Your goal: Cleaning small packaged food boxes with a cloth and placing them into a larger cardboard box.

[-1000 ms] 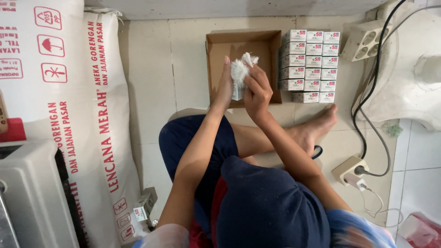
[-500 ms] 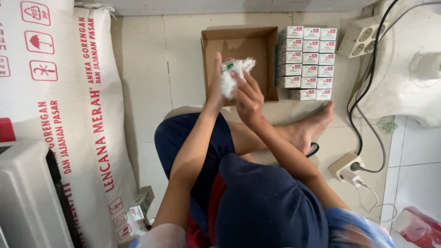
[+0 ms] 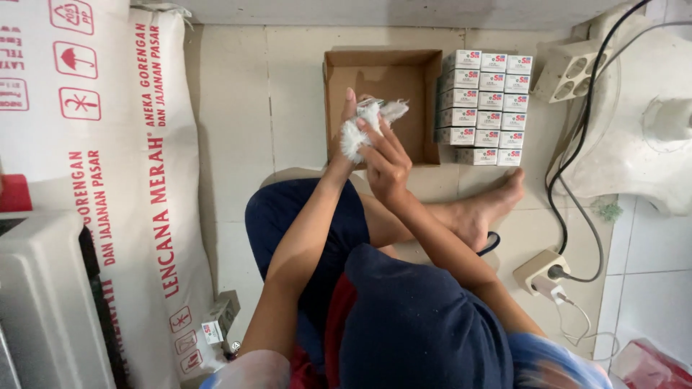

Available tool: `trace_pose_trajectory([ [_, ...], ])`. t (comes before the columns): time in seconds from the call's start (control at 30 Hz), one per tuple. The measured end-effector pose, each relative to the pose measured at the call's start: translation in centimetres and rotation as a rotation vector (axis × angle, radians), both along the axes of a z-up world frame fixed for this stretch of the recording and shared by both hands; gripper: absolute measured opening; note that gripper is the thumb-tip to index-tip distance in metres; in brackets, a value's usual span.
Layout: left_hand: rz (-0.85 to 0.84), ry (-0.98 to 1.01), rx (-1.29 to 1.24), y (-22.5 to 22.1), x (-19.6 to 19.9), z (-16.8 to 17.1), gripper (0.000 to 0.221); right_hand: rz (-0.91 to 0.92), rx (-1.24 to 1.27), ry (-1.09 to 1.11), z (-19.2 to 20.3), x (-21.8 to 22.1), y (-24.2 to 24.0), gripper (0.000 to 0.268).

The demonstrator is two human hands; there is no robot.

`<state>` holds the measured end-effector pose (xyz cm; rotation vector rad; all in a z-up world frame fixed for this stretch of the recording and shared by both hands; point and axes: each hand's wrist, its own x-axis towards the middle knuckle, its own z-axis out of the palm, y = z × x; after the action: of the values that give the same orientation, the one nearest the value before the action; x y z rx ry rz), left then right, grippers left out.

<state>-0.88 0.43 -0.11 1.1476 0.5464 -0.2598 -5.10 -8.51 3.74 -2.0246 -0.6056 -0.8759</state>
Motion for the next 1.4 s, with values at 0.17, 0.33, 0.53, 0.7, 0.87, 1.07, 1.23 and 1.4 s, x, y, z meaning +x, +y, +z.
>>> trace_pose_trajectory([
  [0.17, -0.095, -0.02, 0.042, -2.0, 0.6, 2.7, 0.083, -0.033, 0.192, 0.085, -2.8, 2.8, -2.2, 0.026],
  [0.33, -0.086, 0.123, 0.111, -1.4, 0.6, 1.6, 0.075, -0.091, 0.017, 0.013, -2.7, 0.5, -1.2, 0.03],
  [0.53, -0.111, -0.103, 0.041, -2.4, -0.3, 3.3, 0.084, -0.047, 0.029, 0.011, -1.5, 2.8, -1.7, 0.029],
  [0.7, 0.115, -0.067, -0.179, -2.8, 0.5, -1.5, 0.065, -0.083, -0.05, -0.022, -3.2, 1.4, -1.6, 0.027],
  [0.87, 0.117, 0.011, -0.328, -2.2, 0.1, 2.3, 0.055, -0.049, 0.034, 0.026, -2.3, 2.5, -1.6, 0.025],
  [1.07, -0.093, -0.014, -0.116, -2.3, -0.2, 10.1, 0.106, -0.067, 0.111, 0.117, -4.0, 2.2, -2.9, 0.022],
  [1.23, 0.027, 0.016, -0.197, -2.5, -0.7, 8.1, 0.11, -0.027, -0.038, 0.025, -2.2, 1.7, -1.9, 0.024],
  [1.4, 0.064, -0.032, -0.194, -2.2, -0.6, 6.9, 0.106, -0.059, 0.146, 0.231, -5.6, 3.8, -4.6, 0.023],
])
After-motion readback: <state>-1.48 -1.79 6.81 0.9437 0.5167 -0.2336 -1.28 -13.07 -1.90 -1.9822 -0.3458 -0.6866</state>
